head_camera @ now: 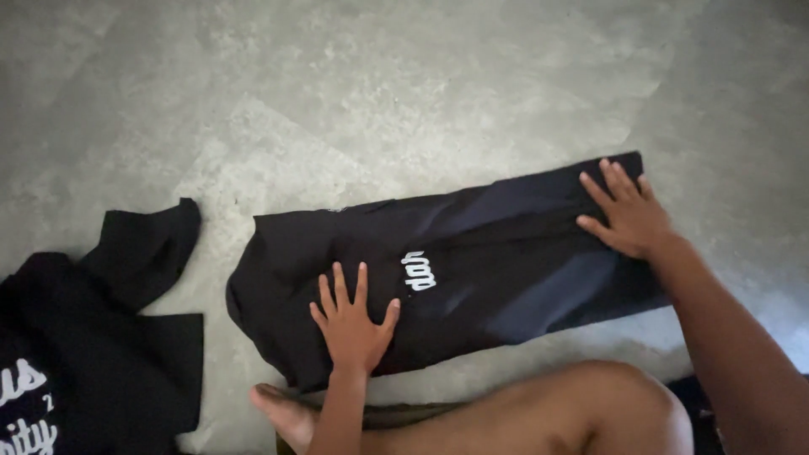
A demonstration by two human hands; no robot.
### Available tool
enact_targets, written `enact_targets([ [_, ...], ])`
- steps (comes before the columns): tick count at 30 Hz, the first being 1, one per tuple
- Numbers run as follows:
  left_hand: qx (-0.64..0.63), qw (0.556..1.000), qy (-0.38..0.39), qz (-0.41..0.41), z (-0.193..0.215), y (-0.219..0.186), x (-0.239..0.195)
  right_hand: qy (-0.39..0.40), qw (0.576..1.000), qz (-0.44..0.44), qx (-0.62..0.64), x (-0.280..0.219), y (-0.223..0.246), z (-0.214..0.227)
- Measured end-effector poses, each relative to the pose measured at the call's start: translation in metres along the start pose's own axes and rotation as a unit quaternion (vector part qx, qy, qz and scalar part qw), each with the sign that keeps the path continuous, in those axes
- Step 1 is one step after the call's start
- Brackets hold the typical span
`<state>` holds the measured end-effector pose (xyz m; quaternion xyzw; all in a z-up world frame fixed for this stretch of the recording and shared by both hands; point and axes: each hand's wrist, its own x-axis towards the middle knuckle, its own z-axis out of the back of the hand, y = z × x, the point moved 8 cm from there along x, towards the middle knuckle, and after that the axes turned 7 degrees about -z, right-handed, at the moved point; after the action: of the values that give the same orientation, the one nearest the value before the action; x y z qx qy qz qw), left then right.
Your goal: The person sits on the floor and folds two black long-sleeved shirts with white text. They smooth the fabric, fold the sleeves inward, fold the sides, and roll the shirts into compact bundles.
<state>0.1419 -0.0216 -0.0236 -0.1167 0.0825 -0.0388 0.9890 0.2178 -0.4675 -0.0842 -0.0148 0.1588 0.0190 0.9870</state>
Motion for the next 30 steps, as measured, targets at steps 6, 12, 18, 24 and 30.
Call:
enact_targets([
  [6,0.017,0.99,-0.134,-0.046,0.028,-0.016,0.029,-0.21,0.974,0.077,0.043,0.013,0.113,0.071],
  [12,0.01,0.999,0.018,-0.029,-0.005,-0.018,0.043,-0.227,0.918,0.324,-0.037,0.027,0.28,0.067],
  [18,0.044,0.996,-0.042,-0.061,-0.002,-0.014,0.044,-0.141,0.949,0.281,0.003,0.068,0.265,0.064],
  [24,0.08,0.996,0.018,-0.048,0.009,0.005,0.069,-0.195,0.954,0.224,0.04,0.032,0.148,0.079],
  [30,0.125,0.987,0.034,-0.091,0.028,0.038,0.108,-0.149,0.989,-0.02,0.008,-0.058,-0.003,0.027],
])
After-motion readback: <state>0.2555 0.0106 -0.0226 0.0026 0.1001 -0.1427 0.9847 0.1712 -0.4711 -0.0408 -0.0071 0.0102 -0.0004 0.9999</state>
